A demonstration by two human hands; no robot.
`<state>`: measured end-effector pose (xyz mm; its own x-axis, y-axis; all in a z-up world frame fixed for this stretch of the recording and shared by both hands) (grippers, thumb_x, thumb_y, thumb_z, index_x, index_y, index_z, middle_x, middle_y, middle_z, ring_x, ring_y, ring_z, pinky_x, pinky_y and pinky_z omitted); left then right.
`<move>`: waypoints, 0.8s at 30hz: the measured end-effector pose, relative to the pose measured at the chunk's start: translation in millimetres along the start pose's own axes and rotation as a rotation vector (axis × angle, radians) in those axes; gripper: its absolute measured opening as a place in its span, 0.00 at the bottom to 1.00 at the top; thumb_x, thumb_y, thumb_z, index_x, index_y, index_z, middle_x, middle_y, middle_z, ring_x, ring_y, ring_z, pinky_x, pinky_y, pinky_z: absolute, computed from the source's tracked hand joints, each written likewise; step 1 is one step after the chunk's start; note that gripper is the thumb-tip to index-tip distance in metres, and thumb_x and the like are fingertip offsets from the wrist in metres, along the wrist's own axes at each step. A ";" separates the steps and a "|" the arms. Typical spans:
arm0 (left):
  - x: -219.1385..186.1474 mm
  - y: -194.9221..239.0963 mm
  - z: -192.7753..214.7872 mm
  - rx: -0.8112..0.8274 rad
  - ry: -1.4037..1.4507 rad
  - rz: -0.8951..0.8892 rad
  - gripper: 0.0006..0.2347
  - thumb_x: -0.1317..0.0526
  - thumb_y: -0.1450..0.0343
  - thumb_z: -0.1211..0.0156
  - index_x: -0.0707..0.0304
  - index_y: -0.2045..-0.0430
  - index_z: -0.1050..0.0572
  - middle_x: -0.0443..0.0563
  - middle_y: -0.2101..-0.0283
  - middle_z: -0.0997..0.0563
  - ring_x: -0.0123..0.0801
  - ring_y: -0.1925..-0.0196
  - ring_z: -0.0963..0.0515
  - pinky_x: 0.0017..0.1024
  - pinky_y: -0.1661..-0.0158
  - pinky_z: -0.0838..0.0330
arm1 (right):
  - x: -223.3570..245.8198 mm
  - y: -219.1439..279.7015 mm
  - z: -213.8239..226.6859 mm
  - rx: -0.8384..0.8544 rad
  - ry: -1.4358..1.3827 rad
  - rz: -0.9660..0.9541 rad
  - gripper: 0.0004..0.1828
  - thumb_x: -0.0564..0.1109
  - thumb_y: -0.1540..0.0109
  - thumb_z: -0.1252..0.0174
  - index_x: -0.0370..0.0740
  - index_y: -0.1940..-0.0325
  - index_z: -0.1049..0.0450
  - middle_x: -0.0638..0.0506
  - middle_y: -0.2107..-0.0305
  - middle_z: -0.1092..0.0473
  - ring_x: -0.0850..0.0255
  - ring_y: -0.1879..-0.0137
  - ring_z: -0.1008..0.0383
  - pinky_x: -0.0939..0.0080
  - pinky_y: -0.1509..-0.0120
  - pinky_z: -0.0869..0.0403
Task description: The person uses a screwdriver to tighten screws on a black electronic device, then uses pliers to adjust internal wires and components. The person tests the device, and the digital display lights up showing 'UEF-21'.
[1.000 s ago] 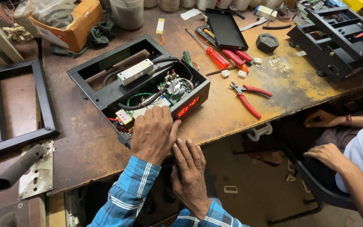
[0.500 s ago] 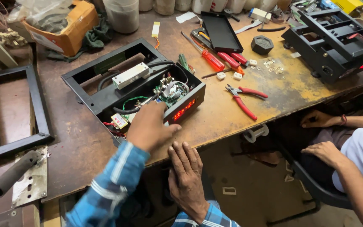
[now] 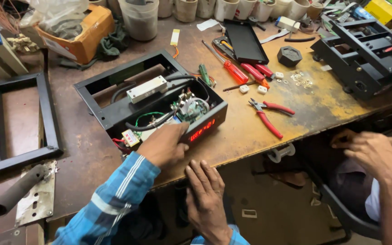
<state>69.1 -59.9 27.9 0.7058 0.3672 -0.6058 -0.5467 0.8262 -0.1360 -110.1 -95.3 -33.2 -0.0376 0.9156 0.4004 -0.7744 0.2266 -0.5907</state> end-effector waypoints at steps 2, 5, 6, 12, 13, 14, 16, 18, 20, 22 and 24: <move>-1.1 13.6 2.6 0.076 0.015 -0.015 0.11 0.63 0.38 0.35 0.67 0.67 0.26 0.68 0.66 0.20 0.62 0.56 0.21 0.50 0.58 0.28 | -3.1 -1.7 8.7 -0.022 -0.088 0.001 0.26 0.35 0.42 0.42 0.36 0.38 0.27 0.44 0.37 0.31 0.46 0.26 0.39 0.47 0.24 0.43; -2.8 34.4 12.0 0.195 -0.004 0.013 0.11 0.62 0.37 0.35 0.67 0.66 0.26 0.67 0.64 0.20 0.60 0.55 0.21 0.49 0.57 0.28 | -16.7 1.4 26.1 -0.109 -0.362 -0.230 0.16 0.33 0.37 0.43 0.37 0.46 0.21 0.47 0.45 0.23 0.53 0.34 0.25 0.55 0.29 0.29; -0.8 39.5 13.9 0.200 -0.001 0.024 0.11 0.62 0.37 0.35 0.67 0.66 0.26 0.67 0.64 0.20 0.60 0.55 0.21 0.49 0.57 0.28 | -16.8 -1.8 33.0 -0.099 -0.368 -0.236 0.16 0.33 0.37 0.43 0.37 0.46 0.21 0.47 0.45 0.23 0.53 0.34 0.25 0.55 0.29 0.29; -11.7 51.7 52.2 0.057 0.155 -0.098 0.16 0.61 0.38 0.33 0.67 0.58 0.24 0.64 0.60 0.19 0.58 0.56 0.20 0.45 0.58 0.27 | -55.8 -9.2 61.1 -0.288 -0.387 -0.515 0.12 0.34 0.32 0.47 0.33 0.46 0.23 0.47 0.58 0.21 0.64 0.51 0.21 0.66 0.44 0.24; -13.5 50.3 62.9 -0.003 0.174 -0.073 0.15 0.60 0.36 0.34 0.66 0.59 0.23 0.63 0.60 0.18 0.56 0.58 0.19 0.44 0.58 0.26 | -59.8 -11.4 61.4 -0.298 -0.422 -0.496 0.12 0.34 0.31 0.47 0.33 0.46 0.23 0.47 0.58 0.21 0.65 0.52 0.22 0.67 0.45 0.24; -15.6 49.2 73.1 -0.064 0.192 -0.047 0.13 0.59 0.34 0.35 0.66 0.59 0.22 0.61 0.61 0.18 0.53 0.59 0.17 0.42 0.58 0.25 | -63.9 -13.2 62.1 -0.309 -0.457 -0.476 0.11 0.35 0.30 0.47 0.32 0.46 0.23 0.47 0.58 0.21 0.65 0.52 0.22 0.68 0.45 0.25; -9.2 42.1 77.1 -0.154 0.157 -0.048 0.11 0.60 0.32 0.37 0.66 0.60 0.21 0.61 0.62 0.18 0.53 0.59 0.18 0.43 0.57 0.25 | -51.5 -18.7 64.9 -0.304 -0.449 -0.462 0.11 0.34 0.30 0.48 0.31 0.47 0.23 0.47 0.58 0.21 0.65 0.52 0.21 0.68 0.45 0.24; -0.9 35.3 77.8 -0.244 0.121 -0.048 0.09 0.62 0.31 0.38 0.66 0.62 0.20 0.61 0.62 0.18 0.53 0.59 0.18 0.43 0.56 0.26 | -41.4 -19.6 66.9 -0.300 -0.442 -0.447 0.11 0.34 0.30 0.49 0.30 0.47 0.23 0.46 0.59 0.21 0.64 0.52 0.20 0.68 0.45 0.24; 2.6 27.2 72.0 -0.299 0.021 -0.147 0.07 0.64 0.32 0.37 0.68 0.64 0.19 0.63 0.63 0.19 0.56 0.56 0.21 0.45 0.54 0.28 | -32.4 -16.5 67.8 -0.279 -0.437 -0.395 0.12 0.34 0.31 0.49 0.30 0.46 0.24 0.46 0.59 0.20 0.65 0.57 0.18 0.68 0.50 0.22; 3.2 17.1 62.6 -0.244 0.007 -0.140 0.08 0.63 0.33 0.37 0.67 0.64 0.20 0.62 0.63 0.20 0.56 0.56 0.21 0.46 0.54 0.28 | -31.1 -8.5 67.0 -0.282 -0.453 -0.373 0.12 0.34 0.31 0.49 0.30 0.46 0.24 0.46 0.59 0.20 0.64 0.58 0.18 0.68 0.51 0.22; 3.2 10.0 51.3 -0.187 -0.004 -0.132 0.09 0.63 0.34 0.36 0.67 0.64 0.20 0.62 0.63 0.20 0.56 0.56 0.22 0.47 0.55 0.29 | -31.5 -3.3 68.5 -0.281 -0.467 -0.355 0.12 0.34 0.31 0.48 0.30 0.46 0.24 0.45 0.59 0.20 0.64 0.59 0.18 0.68 0.53 0.21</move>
<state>89.0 -28.5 64.8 0.7779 0.2633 -0.5706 -0.5236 0.7736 -0.3569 -149.7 -147.7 4.0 -0.1298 0.5426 0.8299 -0.5977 0.6250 -0.5021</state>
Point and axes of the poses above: each hand's wrist, its own y-axis away from the middle knuckle, its own z-axis out of the back of the hand, x = y × z, the point moved 6 cm from there along -y, towards the middle knuckle
